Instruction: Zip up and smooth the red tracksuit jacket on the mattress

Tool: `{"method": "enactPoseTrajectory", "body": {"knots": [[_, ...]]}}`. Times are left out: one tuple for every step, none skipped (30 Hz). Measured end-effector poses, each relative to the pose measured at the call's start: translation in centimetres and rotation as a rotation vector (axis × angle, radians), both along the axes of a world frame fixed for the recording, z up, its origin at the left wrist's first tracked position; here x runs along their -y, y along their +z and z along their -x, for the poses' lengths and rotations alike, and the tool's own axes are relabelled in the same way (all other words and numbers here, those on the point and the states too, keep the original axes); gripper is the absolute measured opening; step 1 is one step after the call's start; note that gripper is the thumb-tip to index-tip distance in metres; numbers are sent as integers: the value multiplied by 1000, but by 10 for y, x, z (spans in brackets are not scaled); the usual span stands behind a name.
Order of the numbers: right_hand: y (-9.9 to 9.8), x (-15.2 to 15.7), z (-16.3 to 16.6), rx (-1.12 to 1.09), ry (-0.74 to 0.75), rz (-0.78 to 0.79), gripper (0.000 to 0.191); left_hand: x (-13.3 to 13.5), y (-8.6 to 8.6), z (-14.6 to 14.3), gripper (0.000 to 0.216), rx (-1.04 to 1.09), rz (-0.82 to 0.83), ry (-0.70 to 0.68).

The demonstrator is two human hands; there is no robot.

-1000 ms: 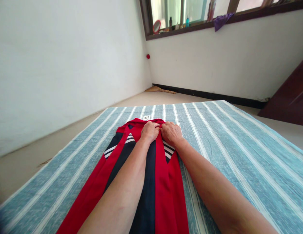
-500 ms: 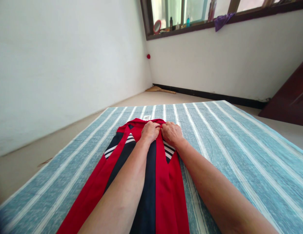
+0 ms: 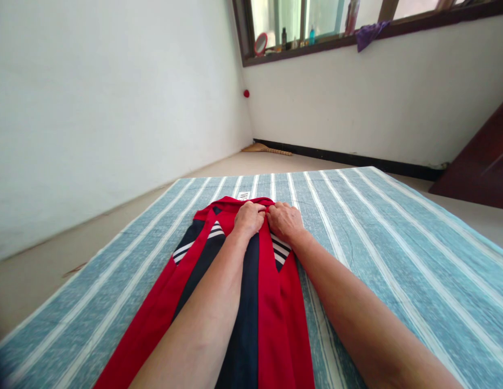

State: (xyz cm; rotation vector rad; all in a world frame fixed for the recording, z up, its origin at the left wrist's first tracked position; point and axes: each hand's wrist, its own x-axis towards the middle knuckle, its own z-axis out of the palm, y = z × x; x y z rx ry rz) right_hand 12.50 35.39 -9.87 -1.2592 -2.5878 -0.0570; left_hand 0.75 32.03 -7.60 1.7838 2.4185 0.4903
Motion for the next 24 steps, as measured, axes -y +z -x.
{"method": "enactPoseTrajectory", "body": {"knots": [[0, 0, 0, 2, -1, 3, 36, 0, 0, 0, 30, 1, 1, -2], [0, 0, 0, 2, -2, 5, 36, 0, 0, 0, 30, 0, 1, -5], [0, 0, 0, 3, -3, 7, 36, 0, 0, 0, 30, -2, 0, -7], [0, 0, 0, 4, -3, 8, 36, 0, 0, 0, 30, -2, 1, -7], [0, 0, 0, 5, -4, 10, 36, 0, 1, 0, 30, -2, 3, -5], [0, 0, 0, 6, -4, 11, 36, 0, 1, 0, 30, -2, 5, -2], [0, 1, 0, 7, -3, 11, 36, 0, 1, 0, 29, -1, 6, -1], [0, 1, 0, 8, -4, 11, 36, 0, 1, 0, 29, -2, 7, 0], [0, 1, 0, 10, -4, 11, 37, 0, 1, 0, 29, -3, 8, 0], [0, 1, 0, 11, -4, 12, 37, 0, 1, 0, 29, -5, 10, 0], [1, 1, 0, 11, -2, 12, 37, 0, 1, 0, 29, -7, 10, -1], [1, 1, 0, 11, -1, 13, 38, 0, 1, 0, 29, -7, 11, -1], [1, 1, 0, 12, -2, 16, 38, 0, 1, 0, 29, -6, 11, -2], [2, 1, 0, 12, -4, 20, 38, 0, 1, 0, 29, -5, 11, -3], [2, 1, 1, 13, -5, 25, 38, 0, 1, 0, 29, -3, 10, -5], [3, 1, 1, 15, -8, 32, 38, 0, 1, 0, 30, -1, 7, -6], [3, 1, 1, 16, -10, 40, 38, 0, 1, 0, 30, 0, 6, -5], [4, 2, 1, 16, -12, 46, 38, 0, 1, 0, 30, 2, 6, -3], [4, 2, 0, 16, -14, 50, 38, 0, 1, 0, 29, 4, 6, -1], [5, 2, 0, 16, -15, 53, 38, 0, 1, 0, 29, 6, 6, 1], [5, 2, 0, 17, -16, 55, 38, 0, 0, 0, 29, 9, 5, 2], [5, 2, 0, 17, -16, 57, 39, 0, 0, 1, 29, 9, 4, 0], [5, 3, 0, 17, -15, 58, 39, 0, 0, 1, 29, 8, 2, -2], [5, 3, 0, 16, -14, 58, 39, 0, 0, 1, 29, 6, 2, -5]]}}
